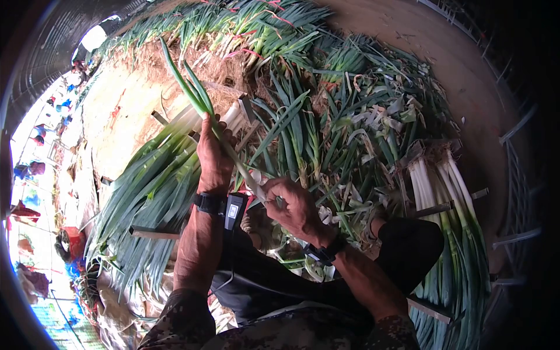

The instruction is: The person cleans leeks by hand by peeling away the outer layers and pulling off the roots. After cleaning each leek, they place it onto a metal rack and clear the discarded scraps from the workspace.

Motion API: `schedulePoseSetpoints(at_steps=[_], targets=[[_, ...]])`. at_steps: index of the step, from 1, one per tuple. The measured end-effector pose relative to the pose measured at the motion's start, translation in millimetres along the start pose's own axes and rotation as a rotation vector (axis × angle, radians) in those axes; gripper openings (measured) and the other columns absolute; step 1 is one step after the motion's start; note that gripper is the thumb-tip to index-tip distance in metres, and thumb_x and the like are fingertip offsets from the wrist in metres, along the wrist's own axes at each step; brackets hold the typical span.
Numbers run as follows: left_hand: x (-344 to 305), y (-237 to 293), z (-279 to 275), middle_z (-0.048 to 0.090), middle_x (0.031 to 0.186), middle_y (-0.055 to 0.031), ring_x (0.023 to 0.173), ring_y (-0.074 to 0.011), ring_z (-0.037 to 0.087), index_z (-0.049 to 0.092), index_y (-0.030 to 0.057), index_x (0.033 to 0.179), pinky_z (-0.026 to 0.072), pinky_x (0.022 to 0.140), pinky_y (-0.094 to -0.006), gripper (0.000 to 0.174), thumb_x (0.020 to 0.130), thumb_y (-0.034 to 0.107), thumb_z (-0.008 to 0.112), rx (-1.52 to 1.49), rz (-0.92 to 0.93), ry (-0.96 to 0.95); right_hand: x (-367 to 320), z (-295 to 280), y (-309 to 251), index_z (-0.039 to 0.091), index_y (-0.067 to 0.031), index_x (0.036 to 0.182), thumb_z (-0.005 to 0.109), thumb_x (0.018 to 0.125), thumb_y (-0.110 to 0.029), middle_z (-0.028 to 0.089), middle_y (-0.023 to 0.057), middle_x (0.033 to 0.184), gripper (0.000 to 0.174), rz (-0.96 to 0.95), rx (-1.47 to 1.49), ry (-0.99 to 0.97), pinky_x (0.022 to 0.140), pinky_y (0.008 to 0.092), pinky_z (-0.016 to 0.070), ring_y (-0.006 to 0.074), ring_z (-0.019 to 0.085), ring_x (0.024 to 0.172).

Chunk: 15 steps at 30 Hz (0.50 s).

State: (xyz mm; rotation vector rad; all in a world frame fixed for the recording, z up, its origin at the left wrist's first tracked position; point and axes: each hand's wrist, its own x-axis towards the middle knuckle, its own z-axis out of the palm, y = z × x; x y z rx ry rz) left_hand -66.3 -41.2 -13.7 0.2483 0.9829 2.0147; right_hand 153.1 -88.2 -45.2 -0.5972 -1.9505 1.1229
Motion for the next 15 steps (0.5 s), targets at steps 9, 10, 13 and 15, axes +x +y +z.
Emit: schedulePoseSetpoints(at_steps=[9, 10, 13, 15], targets=[[19.2, 9.6, -16.4, 0.057, 0.082, -0.0012, 0.065, -0.0133, 0.050, 0.059, 0.0106, 0.100, 0.0407, 0.056, -0.0269, 0.026, 0.098, 0.036, 0.063, 0.001, 0.102, 0.048, -15.6, -33.8, 3.1, 0.056, -0.0060, 0.086, 0.070, 0.073, 0.000, 0.063, 0.0073, 0.083, 0.020, -0.035, -0.087, -0.095, 0.072, 0.0343, 0.0512, 0.0254, 0.063, 0.079], [21.1, 12.0, -17.8, 0.057, 0.082, -0.0015, 0.065, -0.0133, 0.050, 0.059, 0.0102, 0.100, 0.0408, 0.056, -0.0269, 0.025, 0.098, 0.035, 0.063, -0.008, 0.116, 0.047, -18.4, -39.9, 3.4, 0.056, -0.0062, 0.085, 0.070, 0.072, 0.000, 0.063, 0.0074, 0.082, 0.020, -0.059, -0.133, -0.110, 0.071, 0.0348, 0.0506, 0.0260, 0.063, 0.078], [27.7, 19.5, -21.6, 0.056, 0.081, -0.0022, 0.065, -0.0125, 0.050, 0.059, 0.0075, 0.100, 0.0413, 0.056, -0.0260, 0.027, 0.099, 0.034, 0.061, -0.019, 0.182, 0.077, -34.2, -55.2, 7.2, 0.056, -0.0065, 0.081, 0.070, 0.071, -0.002, 0.060, 0.0072, 0.079, 0.018, -0.032, -0.203, -0.150, 0.070, 0.0365, 0.0488, 0.0276, 0.060, 0.077], [31.7, 26.3, -27.8, 0.059, 0.084, -0.0058, 0.065, -0.0141, 0.053, 0.061, 0.0034, 0.106, 0.0443, 0.056, -0.0278, 0.033, 0.099, 0.035, 0.061, 0.008, 0.253, 0.093, -50.0, -67.0, 16.1, 0.055, -0.0071, 0.080, 0.070, 0.070, -0.005, 0.058, 0.0078, 0.076, 0.018, -0.003, -0.269, -0.212, 0.068, 0.0385, 0.0489, 0.0293, 0.059, 0.074]])
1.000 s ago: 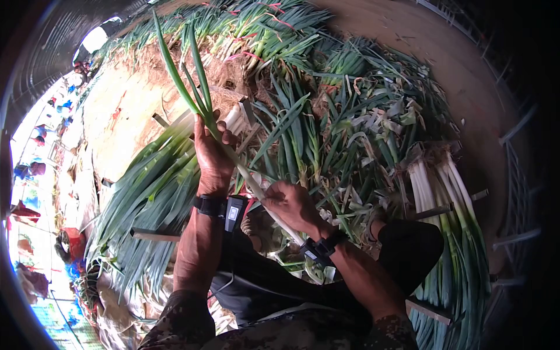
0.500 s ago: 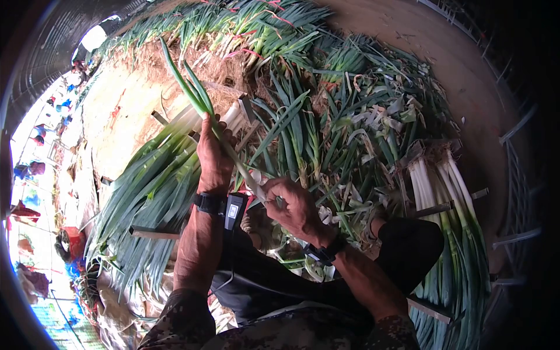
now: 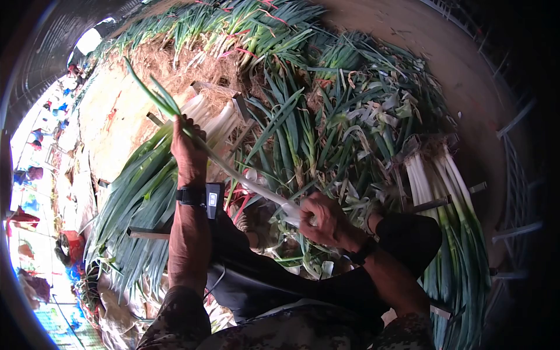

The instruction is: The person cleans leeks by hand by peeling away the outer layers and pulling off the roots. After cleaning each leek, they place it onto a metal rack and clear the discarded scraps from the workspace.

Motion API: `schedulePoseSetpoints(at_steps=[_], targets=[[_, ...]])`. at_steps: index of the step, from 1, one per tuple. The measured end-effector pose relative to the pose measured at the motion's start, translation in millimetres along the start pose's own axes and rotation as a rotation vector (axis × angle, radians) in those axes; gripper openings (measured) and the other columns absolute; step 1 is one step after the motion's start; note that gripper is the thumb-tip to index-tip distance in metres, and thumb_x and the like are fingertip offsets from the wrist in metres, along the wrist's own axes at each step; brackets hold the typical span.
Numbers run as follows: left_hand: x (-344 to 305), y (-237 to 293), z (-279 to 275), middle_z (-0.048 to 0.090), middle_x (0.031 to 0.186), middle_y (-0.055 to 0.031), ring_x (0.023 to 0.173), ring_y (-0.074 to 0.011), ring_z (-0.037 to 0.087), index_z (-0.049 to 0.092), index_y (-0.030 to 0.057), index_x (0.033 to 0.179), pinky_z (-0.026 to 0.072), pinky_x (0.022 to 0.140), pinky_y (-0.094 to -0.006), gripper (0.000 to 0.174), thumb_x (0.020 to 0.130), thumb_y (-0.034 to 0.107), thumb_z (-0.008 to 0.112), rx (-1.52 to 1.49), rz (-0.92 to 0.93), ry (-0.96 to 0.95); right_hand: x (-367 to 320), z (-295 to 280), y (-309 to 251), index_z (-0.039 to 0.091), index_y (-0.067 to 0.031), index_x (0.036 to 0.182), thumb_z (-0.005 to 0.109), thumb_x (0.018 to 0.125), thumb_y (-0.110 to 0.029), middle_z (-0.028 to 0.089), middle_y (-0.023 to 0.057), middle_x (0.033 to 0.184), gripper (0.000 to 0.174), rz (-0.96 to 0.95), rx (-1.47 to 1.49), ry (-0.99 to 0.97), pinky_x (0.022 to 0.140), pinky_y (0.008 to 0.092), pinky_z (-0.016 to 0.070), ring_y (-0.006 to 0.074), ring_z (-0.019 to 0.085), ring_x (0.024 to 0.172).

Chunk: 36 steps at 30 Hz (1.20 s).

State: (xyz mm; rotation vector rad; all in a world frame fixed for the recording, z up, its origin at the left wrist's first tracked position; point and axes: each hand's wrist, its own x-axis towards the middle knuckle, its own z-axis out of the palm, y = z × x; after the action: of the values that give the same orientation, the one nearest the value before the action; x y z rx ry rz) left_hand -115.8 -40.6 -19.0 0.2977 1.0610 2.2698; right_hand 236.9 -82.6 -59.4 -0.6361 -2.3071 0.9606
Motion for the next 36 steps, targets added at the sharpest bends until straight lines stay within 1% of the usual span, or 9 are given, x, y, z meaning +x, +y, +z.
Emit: schedulePoseSetpoints(at_steps=[3, 6, 9, 13, 16, 20, 28, 32, 36], targets=[[10.4, 14.8, -10.2, 0.060, 0.087, -0.0083, 0.066, -0.0146, 0.056, 0.061, -0.0003, 0.111, 0.0464, 0.056, -0.0275, 0.040, 0.099, 0.038, 0.061, 0.083, 0.139, -0.019, -43.7, 4.9, 37.1, 0.060, -0.0063, 0.083, 0.070, 0.072, -0.012, 0.063, 0.0113, 0.077, 0.015, 0.173, -0.140, -0.150, 0.068, 0.0409, 0.0502, 0.0320, 0.063, 0.075], [14.2, 24.9, -6.6, 0.057, 0.086, -0.0066, 0.065, -0.0133, 0.053, 0.059, 0.0002, 0.112, 0.0442, 0.055, -0.0255, 0.038, 0.099, 0.035, 0.062, -0.043, 0.122, 0.011, -73.6, 11.0, 71.3, 0.068, -0.0055, 0.089, 0.070, 0.076, -0.020, 0.067, 0.0135, 0.079, 0.019, 0.413, -0.322, -0.429, 0.069, 0.0407, 0.0518, 0.0326, 0.067, 0.075], [10.4, 29.0, -4.4, 0.052, 0.081, -0.0009, 0.064, -0.0119, 0.048, 0.059, 0.0067, 0.108, 0.0408, 0.057, -0.0268, 0.031, 0.099, 0.036, 0.061, -0.043, 0.102, -0.008, -55.3, 3.4, 53.7, 0.071, -0.0061, 0.094, 0.069, 0.078, -0.028, 0.070, 0.0143, 0.084, 0.028, 0.459, -0.287, -0.356, 0.071, 0.0423, 0.0530, 0.0335, 0.069, 0.080], [12.1, 27.2, -6.3, 0.052, 0.081, 0.0000, 0.066, -0.0116, 0.049, 0.059, 0.0074, 0.107, 0.0408, 0.059, -0.0267, 0.031, 0.100, 0.037, 0.060, -0.080, 0.059, -0.033, -5.2, 8.0, 23.8, 0.070, -0.0013, 0.099, 0.072, 0.085, -0.017, 0.070, 0.0123, 0.081, 0.022, 0.302, -0.038, 0.096, 0.064, 0.0343, 0.0535, 0.0225, 0.069, 0.075], [14.8, 23.7, -9.0, 0.055, 0.082, -0.0017, 0.062, -0.0127, 0.049, 0.058, 0.0057, 0.110, 0.0414, 0.055, -0.0254, 0.032, 0.099, 0.036, 0.060, -0.198, 0.036, -0.128, 26.7, 10.4, 0.5, 0.069, 0.0003, 0.102, 0.071, 0.087, -0.010, 0.070, 0.0106, 0.081, 0.019, 0.255, 0.043, 0.111, 0.062, 0.0302, 0.0527, 0.0169, 0.068, 0.075], [19.0, 24.9, -15.0, 0.056, 0.079, -0.0009, 0.062, -0.0129, 0.050, 0.057, 0.0079, 0.110, 0.0421, 0.056, -0.0266, 0.033, 0.100, 0.040, 0.058, -0.303, -0.038, -0.190, 44.1, 18.0, -4.7, 0.072, -0.0043, 0.096, 0.071, 0.085, -0.017, 0.068, 0.0132, 0.072, 0.017, 0.295, 0.117, 0.040, 0.059, 0.0343, 0.0509, 0.0247, 0.068, 0.062], [17.0, 28.7, -12.4, 0.057, 0.077, -0.0017, 0.062, -0.0140, 0.052, 0.057, 0.0067, 0.112, 0.0428, 0.056, -0.0274, 0.036, 0.099, 0.041, 0.057, -0.329, -0.048, -0.178, 42.4, 30.1, 2.1, 0.071, -0.0052, 0.089, 0.069, 0.083, -0.012, 0.067, 0.0150, 0.071, 0.009, 0.211, 0.024, 0.079, 0.057, 0.0377, 0.0515, 0.0304, 0.068, 0.064], [19.3, 24.8, -16.0, 0.057, 0.079, -0.0017, 0.064, -0.0138, 0.051, 0.058, 0.0045, 0.114, 0.0435, 0.060, -0.0278, 0.041, 0.101, 0.043, 0.050, -0.311, -0.020, -0.283, 42.4, 29.0, -0.7, 0.068, -0.0052, 0.085, 0.067, 0.082, -0.011, 0.067, 0.0154, 0.072, 0.007, 0.154, -0.081, 0.120, 0.057, 0.0404, 0.0516, 0.0340, 0.067, 0.064], [17.8, 25.0, -13.7, 0.056, 0.078, -0.0006, 0.062, -0.0135, 0.049, 0.058, 0.0050, 0.114, 0.0410, 0.059, -0.0271, 0.044, 0.102, 0.045, 0.045, -0.317, -0.003, -0.352, 36.3, 32.1, 7.7, 0.065, -0.0019, 0.089, 0.070, 0.082, -0.008, 0.066, 0.0130, 0.071, 0.010, 0.142, -0.145, 0.137, 0.056, 0.0340, 0.0514, 0.0239, 0.068, 0.063]])
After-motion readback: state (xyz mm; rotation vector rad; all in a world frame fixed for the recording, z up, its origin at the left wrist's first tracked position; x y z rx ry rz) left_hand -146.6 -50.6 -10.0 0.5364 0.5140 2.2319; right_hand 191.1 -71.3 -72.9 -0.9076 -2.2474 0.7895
